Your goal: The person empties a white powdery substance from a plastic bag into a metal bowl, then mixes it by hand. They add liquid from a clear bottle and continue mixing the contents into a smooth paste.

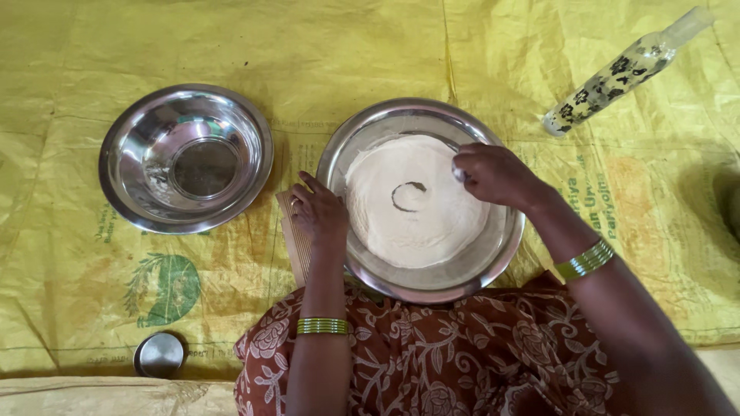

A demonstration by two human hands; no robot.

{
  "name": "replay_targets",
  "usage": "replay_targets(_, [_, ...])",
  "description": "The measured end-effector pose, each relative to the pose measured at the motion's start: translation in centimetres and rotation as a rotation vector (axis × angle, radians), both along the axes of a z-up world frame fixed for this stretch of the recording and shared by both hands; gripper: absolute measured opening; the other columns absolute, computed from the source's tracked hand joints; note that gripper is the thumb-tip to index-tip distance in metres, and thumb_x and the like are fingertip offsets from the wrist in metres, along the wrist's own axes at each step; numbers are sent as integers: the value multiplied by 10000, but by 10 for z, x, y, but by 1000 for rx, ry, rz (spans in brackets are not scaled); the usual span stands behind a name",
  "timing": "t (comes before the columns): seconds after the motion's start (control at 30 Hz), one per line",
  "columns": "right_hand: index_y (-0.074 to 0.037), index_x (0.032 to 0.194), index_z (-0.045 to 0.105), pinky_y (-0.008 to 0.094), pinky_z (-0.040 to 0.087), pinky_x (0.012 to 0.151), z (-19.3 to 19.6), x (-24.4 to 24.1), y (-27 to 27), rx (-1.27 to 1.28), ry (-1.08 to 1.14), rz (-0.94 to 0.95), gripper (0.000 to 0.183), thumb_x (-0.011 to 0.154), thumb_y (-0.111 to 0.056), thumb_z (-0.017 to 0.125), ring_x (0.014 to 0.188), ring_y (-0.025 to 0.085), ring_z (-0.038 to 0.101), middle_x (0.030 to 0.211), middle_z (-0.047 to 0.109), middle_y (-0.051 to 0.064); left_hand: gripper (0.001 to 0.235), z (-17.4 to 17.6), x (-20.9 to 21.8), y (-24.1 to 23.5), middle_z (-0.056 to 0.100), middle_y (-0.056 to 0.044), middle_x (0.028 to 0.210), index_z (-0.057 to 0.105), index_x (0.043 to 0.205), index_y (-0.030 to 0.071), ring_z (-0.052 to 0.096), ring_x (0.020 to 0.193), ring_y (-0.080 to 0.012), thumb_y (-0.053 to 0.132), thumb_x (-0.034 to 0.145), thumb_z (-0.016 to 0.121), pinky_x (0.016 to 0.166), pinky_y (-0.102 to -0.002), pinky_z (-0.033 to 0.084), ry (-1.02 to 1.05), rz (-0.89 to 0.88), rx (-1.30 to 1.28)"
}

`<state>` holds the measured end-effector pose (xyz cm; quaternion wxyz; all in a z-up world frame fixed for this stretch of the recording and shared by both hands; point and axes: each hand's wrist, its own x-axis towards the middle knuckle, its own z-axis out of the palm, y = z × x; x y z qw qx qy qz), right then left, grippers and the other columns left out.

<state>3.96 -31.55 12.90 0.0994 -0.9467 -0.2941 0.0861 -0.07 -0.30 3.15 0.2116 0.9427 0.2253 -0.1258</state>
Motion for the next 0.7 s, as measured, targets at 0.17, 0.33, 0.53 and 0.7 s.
replay_targets(0.17, [-113, 1018, 749, 401, 554, 961, -5, -15, 21, 41, 126, -74, 256, 769, -60, 723, 1086, 278, 700, 1149, 712, 106, 993, 5, -4, 0, 337, -231, 1484, 80, 1602, -2, 497, 1306, -381, 398, 942, 705, 1006, -509, 497, -22, 3, 1])
replay_targets(0.33, [-96, 1163, 717, 445, 514, 1026, -58, -12, 16, 220, 23, -221, 376, 794, -25, 718, 1181, 316, 636, 1279, 680, 138, 911, -5, -2, 0, 329, -252, 1490, 80, 1609, 2, 499, 1306, -388, 310, 972, 655, 1010, -496, 499, 43, -25, -12])
replay_targets(0.53, [-30, 1229, 687, 464, 483, 1065, -178, 12, 3, 66, 134, -422, 397, 843, -31, 596, 1220, 367, 620, 1270, 670, 214, 740, -11, -2, -1, 423, -272, 1466, 122, 1584, 2, 611, 1200, -383, 223, 1025, 553, 874, -450, 595, 37, -72, 31])
replay_targets(0.7, [9, 1254, 628, 464, 506, 1013, -245, -2, 15, -412, 75, -317, 341, 947, -107, 539, 1181, 391, 619, 1308, 620, 264, 788, -7, -2, 1, 364, -339, 1518, 5, 1601, -30, 719, 965, -364, 173, 1034, 513, 667, -356, 661, 126, -83, -92])
